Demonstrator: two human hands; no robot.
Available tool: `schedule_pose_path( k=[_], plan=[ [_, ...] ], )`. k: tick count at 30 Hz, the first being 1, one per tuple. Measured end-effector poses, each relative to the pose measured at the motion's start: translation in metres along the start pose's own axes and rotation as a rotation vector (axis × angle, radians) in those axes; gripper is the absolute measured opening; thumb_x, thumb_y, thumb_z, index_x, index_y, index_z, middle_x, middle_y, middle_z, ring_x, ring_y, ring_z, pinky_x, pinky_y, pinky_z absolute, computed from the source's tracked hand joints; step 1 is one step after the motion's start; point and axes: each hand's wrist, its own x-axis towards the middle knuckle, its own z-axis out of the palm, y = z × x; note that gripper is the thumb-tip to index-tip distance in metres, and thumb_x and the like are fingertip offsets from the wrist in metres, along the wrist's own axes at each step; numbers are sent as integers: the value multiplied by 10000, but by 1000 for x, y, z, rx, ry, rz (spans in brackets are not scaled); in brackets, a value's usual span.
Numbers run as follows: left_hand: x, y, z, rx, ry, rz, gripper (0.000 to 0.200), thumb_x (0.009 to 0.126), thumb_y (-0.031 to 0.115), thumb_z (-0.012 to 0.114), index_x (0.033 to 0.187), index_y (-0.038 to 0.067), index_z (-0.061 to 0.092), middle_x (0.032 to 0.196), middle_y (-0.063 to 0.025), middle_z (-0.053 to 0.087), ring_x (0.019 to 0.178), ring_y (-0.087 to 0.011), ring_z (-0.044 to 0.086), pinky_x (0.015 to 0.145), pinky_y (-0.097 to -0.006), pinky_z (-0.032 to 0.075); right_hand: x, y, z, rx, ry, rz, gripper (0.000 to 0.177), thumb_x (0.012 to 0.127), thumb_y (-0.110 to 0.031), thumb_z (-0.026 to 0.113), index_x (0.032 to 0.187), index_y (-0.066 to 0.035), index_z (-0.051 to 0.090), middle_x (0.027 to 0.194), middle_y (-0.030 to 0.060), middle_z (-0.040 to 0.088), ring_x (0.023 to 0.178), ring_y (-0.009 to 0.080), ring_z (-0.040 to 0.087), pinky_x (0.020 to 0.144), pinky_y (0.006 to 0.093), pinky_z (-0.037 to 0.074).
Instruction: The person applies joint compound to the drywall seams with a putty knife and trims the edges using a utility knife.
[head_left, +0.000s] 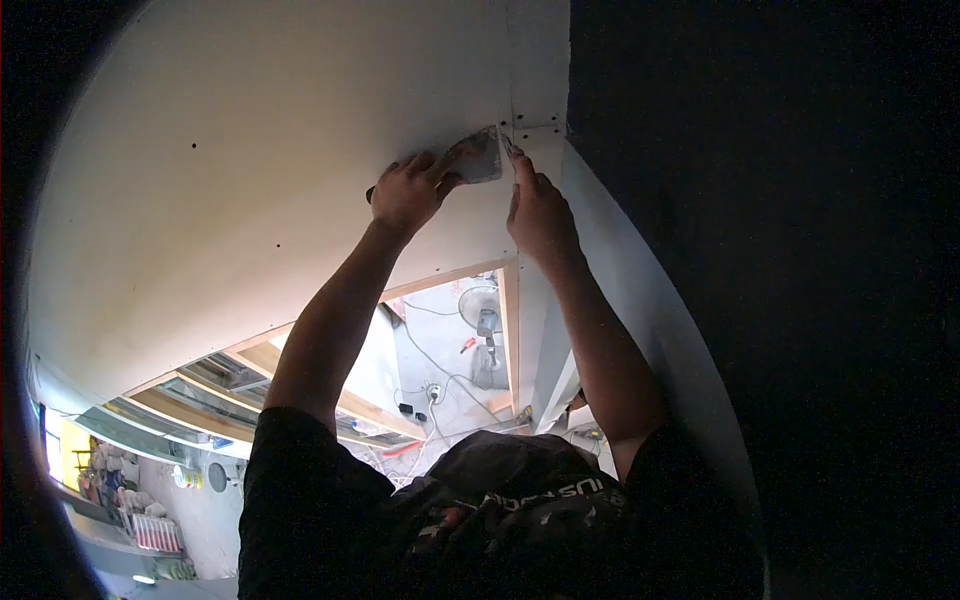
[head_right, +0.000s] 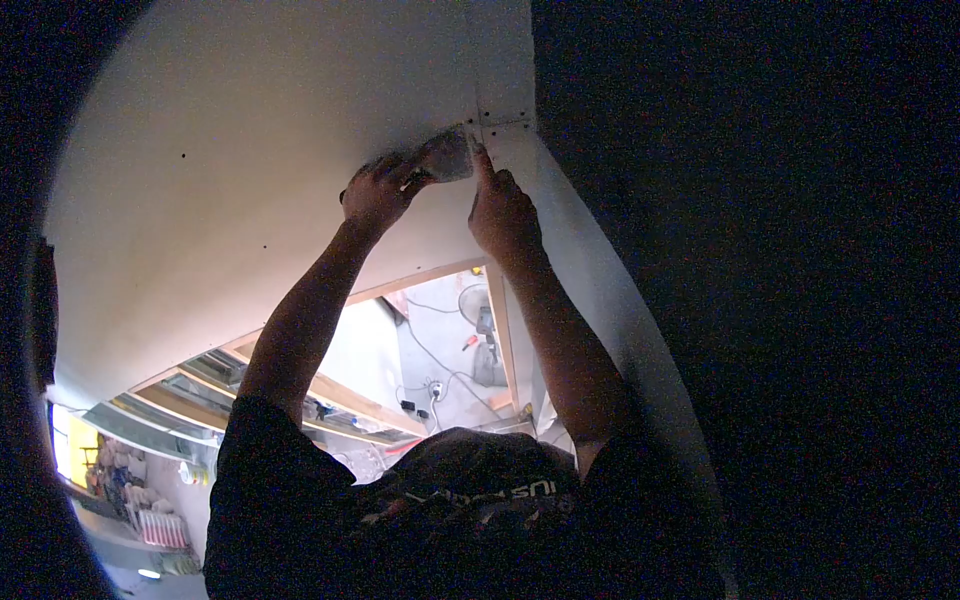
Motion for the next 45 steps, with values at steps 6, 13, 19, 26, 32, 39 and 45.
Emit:
schedule_pose_path(
  k=[6,13,19,26,32,39,45],
  plan=[
    [0,-2,5,-14,43,34,498,890,456,661,1363,333,564,926,-26,686,813,-236,694,709,-399,581,-2,1,2,26,53,-37,578,933,-81,507,1486,-147,349,948,256,621,811,425,676,720,514,572],
    [1,1,3,14,64,33,485,883,430,678,1348,321,587,921,-23,693,801,-226,695,696,-397,577,-3,-7,-4,-7,-1,9,485,976,-98,526,1442,-100,390,1008,245,647,906,399,683,799,486,567],
    [1,-2,8,30,104,59,491,878,424,684,1350,323,591,877,-20,684,784,-213,695,681,-389,573,-2,-6,0,15,12,9,481,974,-93,524,1437,-92,390,1018,243,646,915,400,680,799,487,565],
    [0,-3,11,23,76,45,507,866,414,701,1355,334,589,831,-17,670,740,-201,691,661,-376,575,-3,1,11,2,110,-78,582,969,-107,506,1518,-140,316,916,243,611,748,400,671,643,483,565],
    [1,-2,12,29,90,41,492,874,416,696,1347,326,594,824,-14,672,732,-204,693,672,-375,584,-6,-5,14,61,56,0,481,977,-63,519,1435,-90,373,1059,239,632,968,393,669,824,479,557],
    [-1,-2,13,41,70,14,441,894,431,674,1307,288,627,872,-28,677,751,-215,691,673,-386,578,-43,15,48,20,-57,72,490,992,-63,514,1461,-49,372,1056,223,631,968,355,675,829,430,563],
    [1,-1,11,32,68,9,424,907,419,664,1306,279,631,889,-31,677,757,-217,691,672,-387,576,-57,35,68,16,39,-42,613,979,-96,499,1541,-112,256,943,218,582,707,387,655,613,479,572]
  ],
)
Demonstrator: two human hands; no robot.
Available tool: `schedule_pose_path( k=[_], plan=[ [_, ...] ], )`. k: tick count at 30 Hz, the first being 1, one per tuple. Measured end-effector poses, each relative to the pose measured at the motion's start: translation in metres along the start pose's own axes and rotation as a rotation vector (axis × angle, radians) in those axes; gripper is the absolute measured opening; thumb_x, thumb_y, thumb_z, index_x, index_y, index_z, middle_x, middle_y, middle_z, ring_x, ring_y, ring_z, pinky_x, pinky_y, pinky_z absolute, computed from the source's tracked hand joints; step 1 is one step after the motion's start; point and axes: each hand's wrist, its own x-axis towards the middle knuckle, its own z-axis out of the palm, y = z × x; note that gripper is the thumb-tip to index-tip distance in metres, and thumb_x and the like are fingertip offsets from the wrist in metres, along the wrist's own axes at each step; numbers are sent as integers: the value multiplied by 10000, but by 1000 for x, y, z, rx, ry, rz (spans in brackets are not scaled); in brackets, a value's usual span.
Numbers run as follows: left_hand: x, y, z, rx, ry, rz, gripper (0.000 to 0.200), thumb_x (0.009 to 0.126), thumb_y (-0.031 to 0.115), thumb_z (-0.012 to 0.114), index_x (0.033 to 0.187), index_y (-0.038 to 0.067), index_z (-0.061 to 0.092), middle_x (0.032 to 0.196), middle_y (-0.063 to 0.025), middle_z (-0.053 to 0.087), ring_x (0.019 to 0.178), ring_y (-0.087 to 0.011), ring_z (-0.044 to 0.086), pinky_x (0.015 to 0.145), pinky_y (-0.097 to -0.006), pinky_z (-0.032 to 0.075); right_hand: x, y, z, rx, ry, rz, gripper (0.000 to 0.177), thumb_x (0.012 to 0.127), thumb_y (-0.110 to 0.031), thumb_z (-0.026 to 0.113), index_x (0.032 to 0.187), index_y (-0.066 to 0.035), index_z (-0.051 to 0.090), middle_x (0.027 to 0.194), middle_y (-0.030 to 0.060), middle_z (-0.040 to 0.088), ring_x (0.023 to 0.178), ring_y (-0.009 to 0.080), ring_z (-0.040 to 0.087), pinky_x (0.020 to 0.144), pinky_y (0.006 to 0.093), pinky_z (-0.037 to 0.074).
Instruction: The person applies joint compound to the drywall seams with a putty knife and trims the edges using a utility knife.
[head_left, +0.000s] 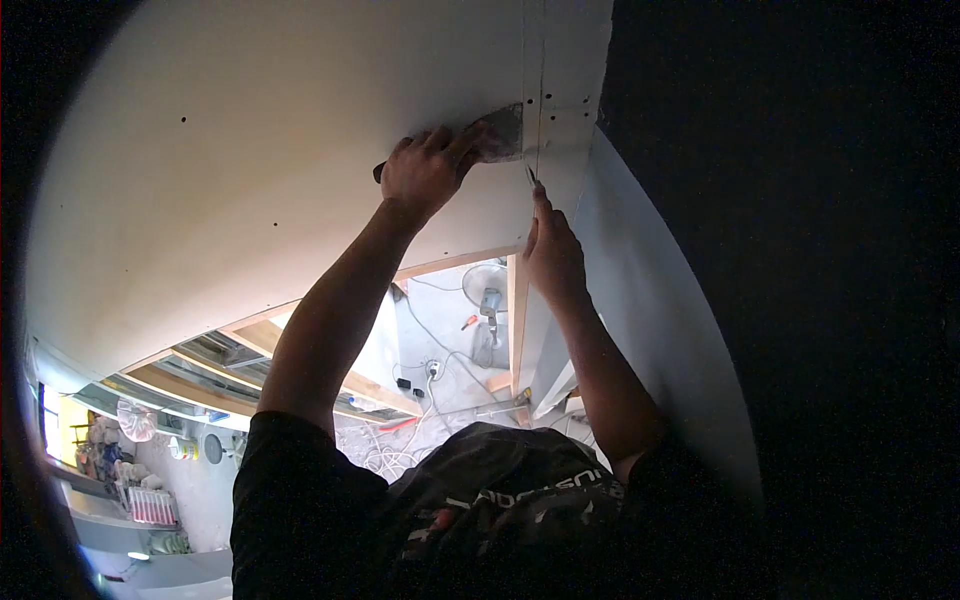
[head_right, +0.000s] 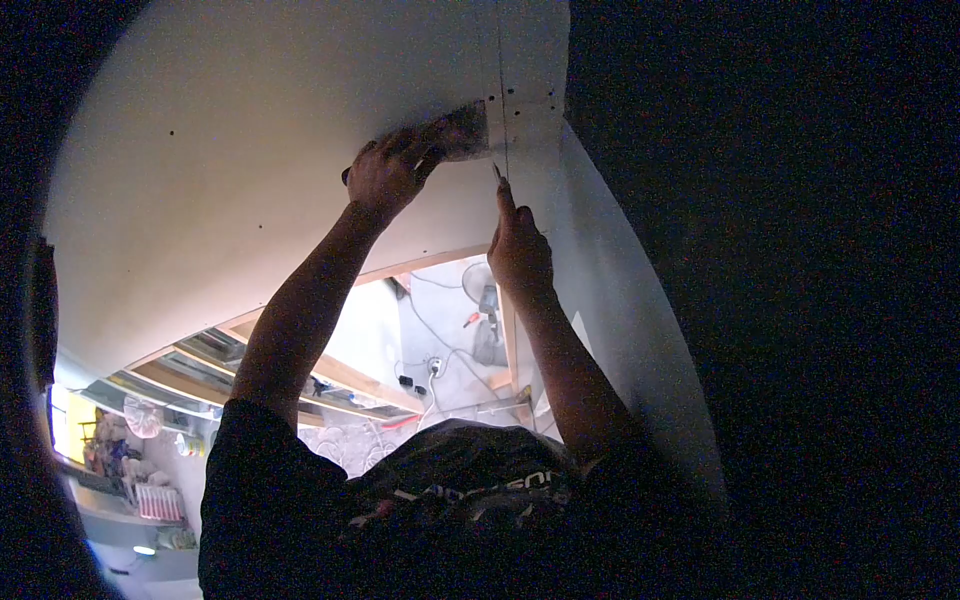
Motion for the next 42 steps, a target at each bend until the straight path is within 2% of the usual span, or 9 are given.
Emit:
schedule_pose_path(
  k=[6,9,12,14,21,25,27,36,42],
  plan=[
    [-1,-2,3,-33,-1,-9,400,908,407,664,1290,287,639,889,-33,679,769,-217,696,672,-388,576,1,0,-2,3,7,-10,600,981,-94,499,1536,-107,273,945,217,586,720,382,656,605,471,566],
    [0,-1,-2,-72,-91,-77,296,924,389,651,1161,221,704,1136,-95,709,954,-304,694,815,-460,572,5,0,-6,24,11,-31,583,984,-103,499,1527,-102,289,937,217,589,728,378,658,607,477,563],
    [-8,3,-4,-168,-147,-111,321,925,409,644,1187,228,688,1096,-99,713,943,-312,691,806,-466,572,2,-2,-12,-1,22,-51,558,987,-112,494,1514,-95,311,929,219,591,730,379,659,617,483,564],
    [-23,12,-8,-78,-268,-89,342,928,413,640,1220,237,666,1041,-102,705,894,-319,691,784,-456,575,4,-6,-19,-1,-81,55,509,977,-84,526,1461,-44,375,1010,233,643,906,403,671,780,492,555],
    [-78,22,21,-150,-134,-63,425,900,417,674,1297,272,626,815,-70,637,708,-290,655,627,-420,552,5,1,-9,1,-24,1,566,988,-128,496,1519,-120,301,930,219,589,740,398,658,640,504,562],
    [-73,23,30,-156,-142,-46,472,892,436,677,1333,282,605,847,-69,663,726,-292,663,647,-418,563,5,-2,-11,28,-32,15,527,981,-106,509,1482,-98,348,956,232,612,798,409,663,694,501,559],
    [-64,26,24,-59,-60,-31,507,855,409,710,1336,280,615,814,-6,633,723,-181,658,636,-357,555,4,-2,-12,34,-45,39,489,973,-86,526,1444,-65,398,986,240,635,862,412,670,748,495,557],
    [-63,23,35,-127,-121,-29,483,897,427,675,1349,275,596,988,-88,703,852,-286,690,750,-430,566,4,2,-6,49,-40,38,555,1000,-141,469,1526,-163,292,924,234,591,738,417,655,648,511,560],
    [-63,20,44,-90,-12,1,475,863,394,712,1319,296,621,830,-17,644,753,-196,669,681,-368,559,7,0,-7,29,-75,65,503,950,-68,552,1430,-55,406,1019,232,639,901,405,666,780,487,557]
  ],
)
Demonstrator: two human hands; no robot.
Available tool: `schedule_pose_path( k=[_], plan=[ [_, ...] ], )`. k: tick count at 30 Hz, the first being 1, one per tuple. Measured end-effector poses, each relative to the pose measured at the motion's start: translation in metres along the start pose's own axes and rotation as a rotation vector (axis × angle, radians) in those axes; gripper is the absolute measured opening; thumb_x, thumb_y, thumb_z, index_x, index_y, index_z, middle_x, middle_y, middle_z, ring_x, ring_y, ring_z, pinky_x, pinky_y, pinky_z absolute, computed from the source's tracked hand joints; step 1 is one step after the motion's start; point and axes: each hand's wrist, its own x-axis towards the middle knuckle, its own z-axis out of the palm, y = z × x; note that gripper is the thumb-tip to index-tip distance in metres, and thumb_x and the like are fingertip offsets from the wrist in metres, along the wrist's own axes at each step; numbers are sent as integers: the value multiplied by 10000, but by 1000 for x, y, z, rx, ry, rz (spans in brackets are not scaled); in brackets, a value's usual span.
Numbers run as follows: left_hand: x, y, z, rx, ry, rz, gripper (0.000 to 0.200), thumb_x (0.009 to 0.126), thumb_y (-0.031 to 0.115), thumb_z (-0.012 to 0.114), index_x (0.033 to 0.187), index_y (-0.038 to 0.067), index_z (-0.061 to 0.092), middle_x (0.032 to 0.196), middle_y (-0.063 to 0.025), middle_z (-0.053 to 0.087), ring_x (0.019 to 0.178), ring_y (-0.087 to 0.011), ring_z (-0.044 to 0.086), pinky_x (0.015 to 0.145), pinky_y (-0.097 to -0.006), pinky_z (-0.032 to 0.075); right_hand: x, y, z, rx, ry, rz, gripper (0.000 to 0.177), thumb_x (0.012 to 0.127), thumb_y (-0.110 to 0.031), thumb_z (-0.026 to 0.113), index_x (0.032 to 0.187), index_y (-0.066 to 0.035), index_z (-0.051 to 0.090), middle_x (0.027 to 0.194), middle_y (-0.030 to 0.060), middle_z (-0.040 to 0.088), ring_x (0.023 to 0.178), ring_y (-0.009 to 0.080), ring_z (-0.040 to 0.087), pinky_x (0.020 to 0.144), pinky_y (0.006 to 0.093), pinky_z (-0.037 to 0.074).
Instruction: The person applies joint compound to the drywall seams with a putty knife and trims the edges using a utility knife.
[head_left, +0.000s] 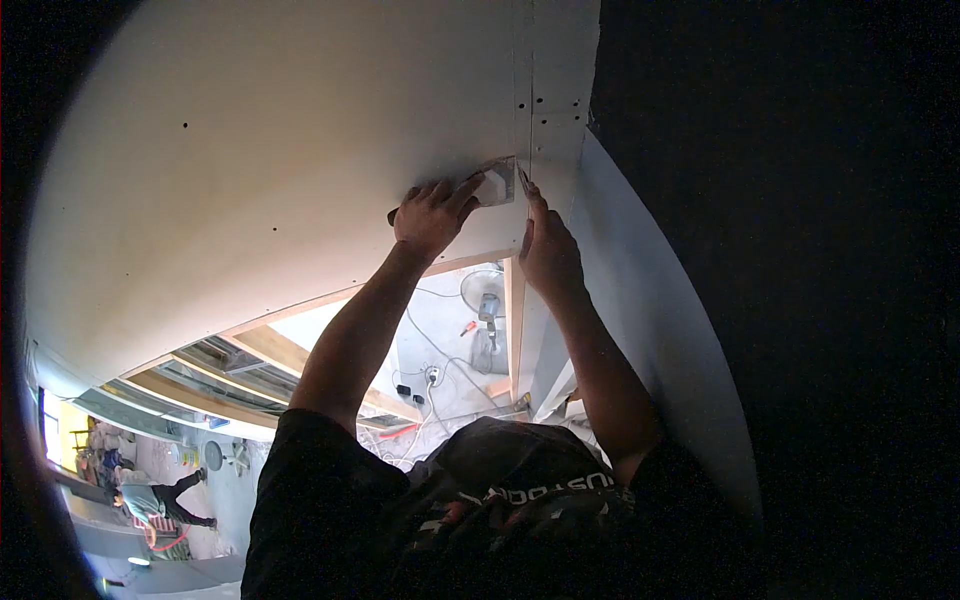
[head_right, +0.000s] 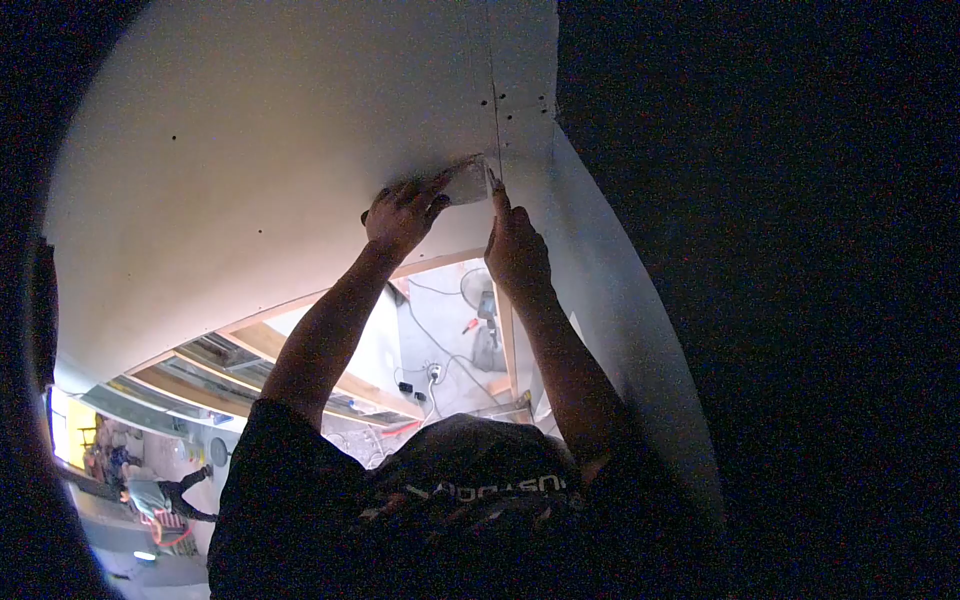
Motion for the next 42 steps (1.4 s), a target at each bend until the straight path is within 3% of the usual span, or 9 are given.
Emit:
schedule_pose_path(
  k=[2,9,11,15,19,21,24,26,42],
  plan=[
    [-1,2,-1,11,-2,-9,471,862,395,712,1313,293,624,824,-17,647,741,-197,669,678,-366,558,0,3,3,0,49,-69,600,990,-124,492,1544,-139,262,915,223,594,720,398,651,638,498,560],
    [-4,-1,3,41,-16,-6,464,872,393,703,1319,299,617,806,-10,651,712,-190,670,669,-366,553,0,0,3,-3,57,-87,580,985,-114,492,1527,-121,285,928,229,594,733,403,649,652,502,560],
    [-4,-2,4,40,-19,-2,462,875,391,702,1319,297,617,806,-10,650,709,-188,669,668,-366,553,0,-4,-2,-6,-20,0,520,953,-47,541,1449,-52,384,1051,247,632,939,409,660,807,486,549],
    [-2,-4,7,46,43,33,457,884,384,695,1325,295,614,798,-8,642,709,-183,665,662,-360,552,1,-8,-4,1,-34,28,522,955,-45,539,1453,-52,382,1047,248,630,931,407,660,798,483,549],
    [-4,-2,2,45,-25,-6,463,883,385,695,1331,302,610,816,-6,652,719,-184,664,674,-357,556,-1,-10,2,17,10,4,512,960,-44,536,1450,-46,389,1047,247,627,932,401,660,798,469,553],
    [-4,-2,2,16,-84,-36,385,905,402,680,1267,274,645,977,-60,716,811,-248,699,698,-418,562,-3,-6,8,36,13,18,506,962,-43,535,1448,-42,393,1057,247,626,948,397,661,809,461,557],
    [-3,0,2,1,-55,-37,381,895,390,694,1255,271,653,973,-60,716,798,-253,700,691,-415,561,-3,5,22,40,76,-42,504,966,-45,537,1449,-38,393,1092,244,620,992,389,658,839,447,563],
    [-4,0,4,-10,-41,-38,382,890,384,700,1251,269,656,973,-59,717,795,-253,700,688,-411,561,-7,13,33,44,164,-122,587,986,-94,514,1529,-91,291,930,205,579,728,367,641,602,456,559],
    [-2,-1,6,-23,-20,-61,250,883,367,705,1070,202,709,956,-53,703,825,-266,695,687,-411,566,-47,34,60,8,67,-53,551,994,-111,516,1513,-79,331,934,210,591,756,369,653,615,444,564]
  ],
)
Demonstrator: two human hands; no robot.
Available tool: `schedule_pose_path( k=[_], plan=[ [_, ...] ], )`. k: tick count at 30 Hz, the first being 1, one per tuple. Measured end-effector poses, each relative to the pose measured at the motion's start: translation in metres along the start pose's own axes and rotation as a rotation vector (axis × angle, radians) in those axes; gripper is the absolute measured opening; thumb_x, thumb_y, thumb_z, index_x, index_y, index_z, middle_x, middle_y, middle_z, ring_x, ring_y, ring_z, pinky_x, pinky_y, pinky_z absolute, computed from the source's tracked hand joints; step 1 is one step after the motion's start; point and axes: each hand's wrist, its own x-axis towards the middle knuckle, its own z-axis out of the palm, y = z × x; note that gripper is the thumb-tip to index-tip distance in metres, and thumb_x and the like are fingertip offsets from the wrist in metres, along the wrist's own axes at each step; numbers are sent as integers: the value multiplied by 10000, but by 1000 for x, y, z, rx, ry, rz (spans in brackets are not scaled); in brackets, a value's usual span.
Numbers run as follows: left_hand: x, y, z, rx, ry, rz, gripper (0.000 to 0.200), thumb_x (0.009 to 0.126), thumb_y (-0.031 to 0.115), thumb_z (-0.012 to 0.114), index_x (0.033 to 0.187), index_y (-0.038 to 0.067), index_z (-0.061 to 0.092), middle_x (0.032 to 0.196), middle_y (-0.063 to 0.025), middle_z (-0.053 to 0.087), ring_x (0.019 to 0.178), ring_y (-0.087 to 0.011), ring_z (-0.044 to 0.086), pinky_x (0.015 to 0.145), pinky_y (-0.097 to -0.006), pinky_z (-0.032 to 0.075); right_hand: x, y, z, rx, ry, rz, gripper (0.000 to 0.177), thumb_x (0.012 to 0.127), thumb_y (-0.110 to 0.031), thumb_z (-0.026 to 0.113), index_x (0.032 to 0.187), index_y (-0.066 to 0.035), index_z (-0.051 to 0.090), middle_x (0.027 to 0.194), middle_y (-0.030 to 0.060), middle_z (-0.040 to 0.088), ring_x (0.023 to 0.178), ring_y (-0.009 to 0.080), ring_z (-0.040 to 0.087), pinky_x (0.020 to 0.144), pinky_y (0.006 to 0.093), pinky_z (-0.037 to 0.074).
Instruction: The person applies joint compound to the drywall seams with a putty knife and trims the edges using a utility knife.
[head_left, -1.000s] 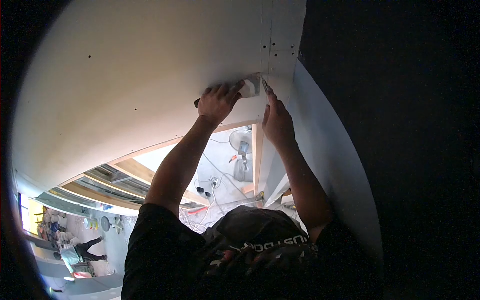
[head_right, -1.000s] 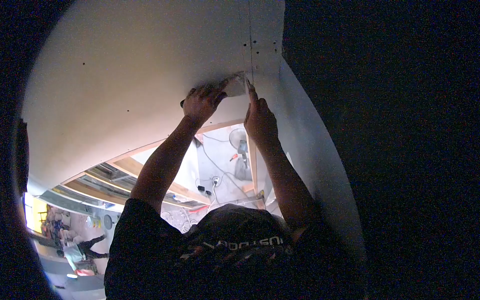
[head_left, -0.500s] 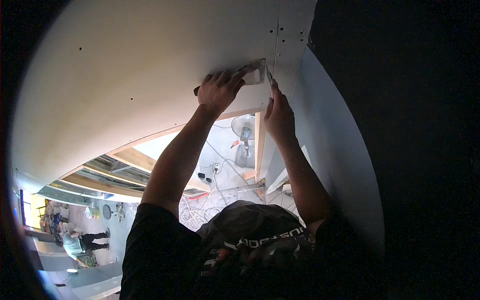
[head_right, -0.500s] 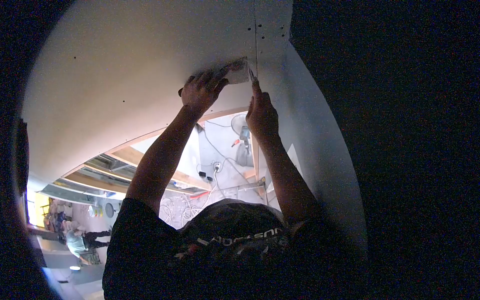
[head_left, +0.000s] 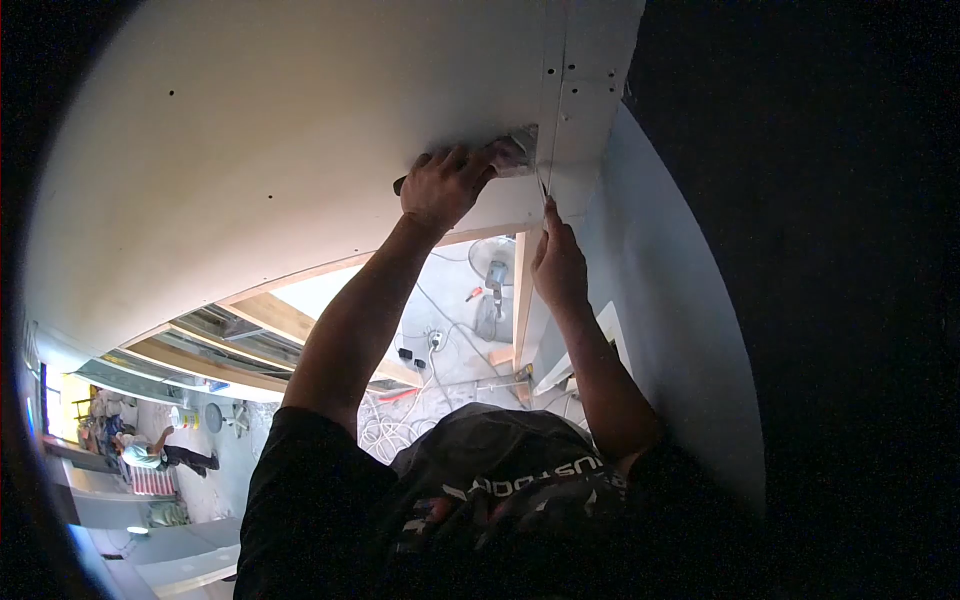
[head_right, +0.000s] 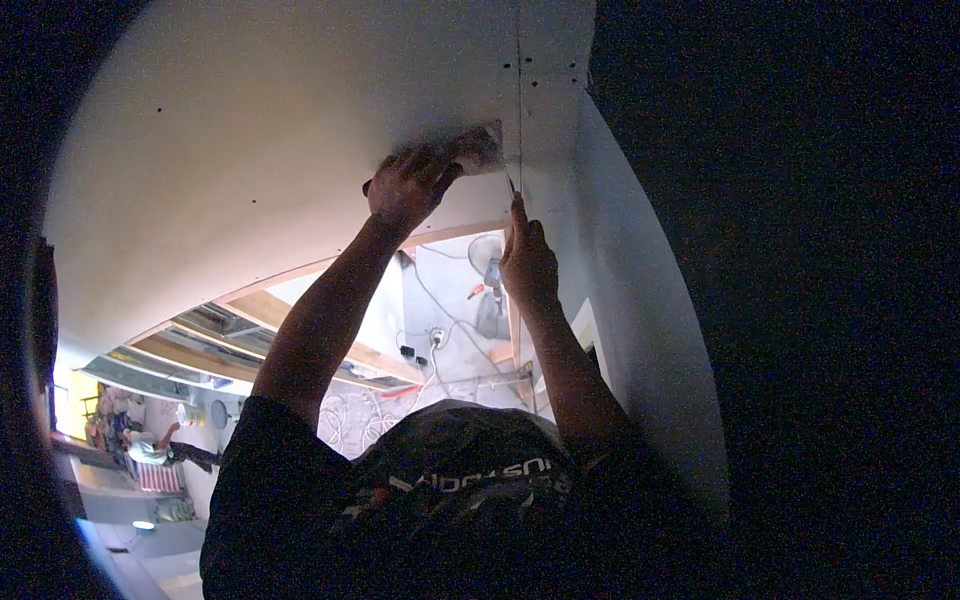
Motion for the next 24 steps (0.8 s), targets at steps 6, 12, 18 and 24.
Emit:
schedule_pose_path(
  k=[6,12,18,24],
  plan=[
    [-1,-1,-1,38,-27,24,296,879,374,702,1138,234,675,859,-33,673,750,-226,695,645,-378,558,-12,5,4,37,-142,109,521,976,-63,520,1475,-51,373,1173,233,602,1029,399,644,855,465,556],
    [0,0,2,31,2,23,300,880,364,704,1166,277,681,930,-33,690,788,-238,688,685,-391,566,-4,-8,-17,117,-131,113,504,969,-48,522,1455,-47,388,1310,246,578,1164,415,602,943,470,525],
    [-1,-1,-1,15,-48,11,405,899,394,683,1293,314,631,919,-41,700,774,-237,687,684,-401,565,6,-22,-37,158,80,-13,517,982,-97,521,1479,-96,376,1078,226,620,943,404,652,795,485,558],
    [2,2,-5,23,-51,15,420,902,406,677,1310,319,624,920,-44,699,740,-253,684,656,-402,561,34,-25,-29,210,181,-13,503,996,-107,502,1482,-104,371,1139,226,596,973,411,641,788,486,556]
  ],
)
